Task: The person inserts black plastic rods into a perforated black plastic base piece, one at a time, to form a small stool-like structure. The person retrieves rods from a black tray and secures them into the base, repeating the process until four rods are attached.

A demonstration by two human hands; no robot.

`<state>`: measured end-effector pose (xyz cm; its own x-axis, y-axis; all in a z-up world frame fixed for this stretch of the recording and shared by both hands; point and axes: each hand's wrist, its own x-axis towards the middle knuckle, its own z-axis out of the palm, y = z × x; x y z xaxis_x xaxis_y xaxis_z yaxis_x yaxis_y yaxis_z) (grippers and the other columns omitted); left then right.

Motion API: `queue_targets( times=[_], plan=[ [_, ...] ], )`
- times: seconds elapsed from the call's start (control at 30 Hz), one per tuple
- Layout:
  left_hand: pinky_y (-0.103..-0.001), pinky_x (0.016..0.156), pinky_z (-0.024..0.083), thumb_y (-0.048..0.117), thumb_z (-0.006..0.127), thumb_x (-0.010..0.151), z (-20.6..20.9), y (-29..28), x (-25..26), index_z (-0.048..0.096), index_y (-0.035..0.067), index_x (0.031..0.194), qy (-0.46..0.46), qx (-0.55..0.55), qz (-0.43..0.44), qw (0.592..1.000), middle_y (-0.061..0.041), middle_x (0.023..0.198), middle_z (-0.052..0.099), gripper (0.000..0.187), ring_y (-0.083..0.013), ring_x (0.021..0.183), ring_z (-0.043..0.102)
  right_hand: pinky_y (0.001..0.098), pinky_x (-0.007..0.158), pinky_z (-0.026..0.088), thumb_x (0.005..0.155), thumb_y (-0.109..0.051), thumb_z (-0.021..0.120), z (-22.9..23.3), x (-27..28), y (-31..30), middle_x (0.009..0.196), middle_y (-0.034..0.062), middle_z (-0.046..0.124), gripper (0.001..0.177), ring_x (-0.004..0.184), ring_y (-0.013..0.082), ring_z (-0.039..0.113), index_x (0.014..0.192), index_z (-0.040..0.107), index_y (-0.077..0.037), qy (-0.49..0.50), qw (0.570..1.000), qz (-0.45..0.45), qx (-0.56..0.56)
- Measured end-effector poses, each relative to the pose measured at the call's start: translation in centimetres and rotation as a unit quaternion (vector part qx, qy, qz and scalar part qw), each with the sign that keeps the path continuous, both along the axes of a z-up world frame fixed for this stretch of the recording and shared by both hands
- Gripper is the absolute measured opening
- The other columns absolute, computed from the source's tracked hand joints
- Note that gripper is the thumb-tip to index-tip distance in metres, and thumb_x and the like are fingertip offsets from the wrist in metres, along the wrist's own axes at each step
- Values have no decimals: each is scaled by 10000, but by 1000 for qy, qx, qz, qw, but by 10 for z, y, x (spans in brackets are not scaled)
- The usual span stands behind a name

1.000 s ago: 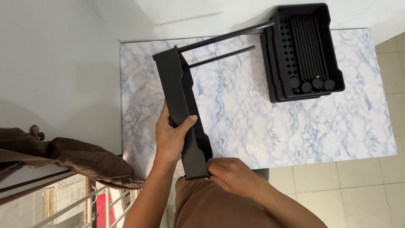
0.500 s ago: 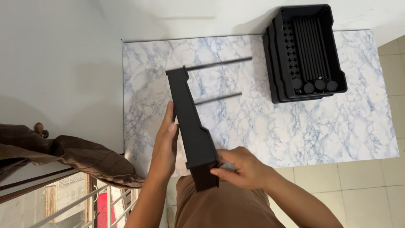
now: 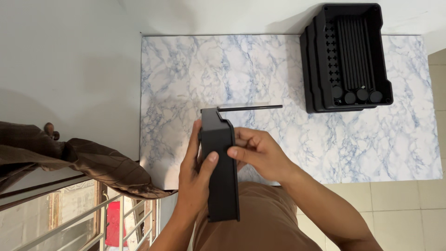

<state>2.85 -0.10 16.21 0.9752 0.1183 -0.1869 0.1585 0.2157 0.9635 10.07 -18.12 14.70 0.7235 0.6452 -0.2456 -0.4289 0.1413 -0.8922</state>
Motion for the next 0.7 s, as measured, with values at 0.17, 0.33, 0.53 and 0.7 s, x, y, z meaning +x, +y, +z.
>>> queue_targets(
  times=[0.17, 0.33, 0.53, 0.7],
  plan=[
    [-334, 1152, 396, 156, 547, 1011, -15, 2, 19, 278, 34, 1624, -23, 28, -2, 999, -194, 1549, 514, 680, -242, 1393, 530, 306, 734, 638, 1008, -171, 635, -14, 15, 6, 1058, 70, 745, 406, 876, 128, 730, 1356, 608, 37, 27, 999, -20, 3],
    [-337, 1133, 409, 244, 531, 1021, -23, 6, 37, 292, 34, 1621, 10, 42, -16, 999, -210, 1487, 568, 679, -248, 1351, 556, 308, 780, 621, 1023, -147, 630, -20, 24, 9, 1089, 83, 737, 418, 920, 134, 720, 1403, 590, 22, 40, 998, -50, 28],
    [-343, 1193, 328, 327, 505, 1032, -30, 11, 71, 283, -11, 1600, 12, 75, -29, 997, -208, 1583, 461, 697, -266, 1467, 454, 310, 902, 589, 981, -96, 639, -19, 8, 5, 1210, 82, 714, 481, 1048, 126, 689, 1438, 540, 18, 32, 999, -33, -3],
    [-335, 1201, 309, 387, 476, 1039, -36, 13, 93, 289, -31, 1585, 19, 85, -20, 996, -214, 1609, 417, 713, -270, 1495, 406, 301, 940, 559, 997, -88, 655, -20, -20, -2, 1191, 106, 706, 493, 1075, 129, 665, 1458, 532, 36, 10, 1000, -16, -16]
  ],
)
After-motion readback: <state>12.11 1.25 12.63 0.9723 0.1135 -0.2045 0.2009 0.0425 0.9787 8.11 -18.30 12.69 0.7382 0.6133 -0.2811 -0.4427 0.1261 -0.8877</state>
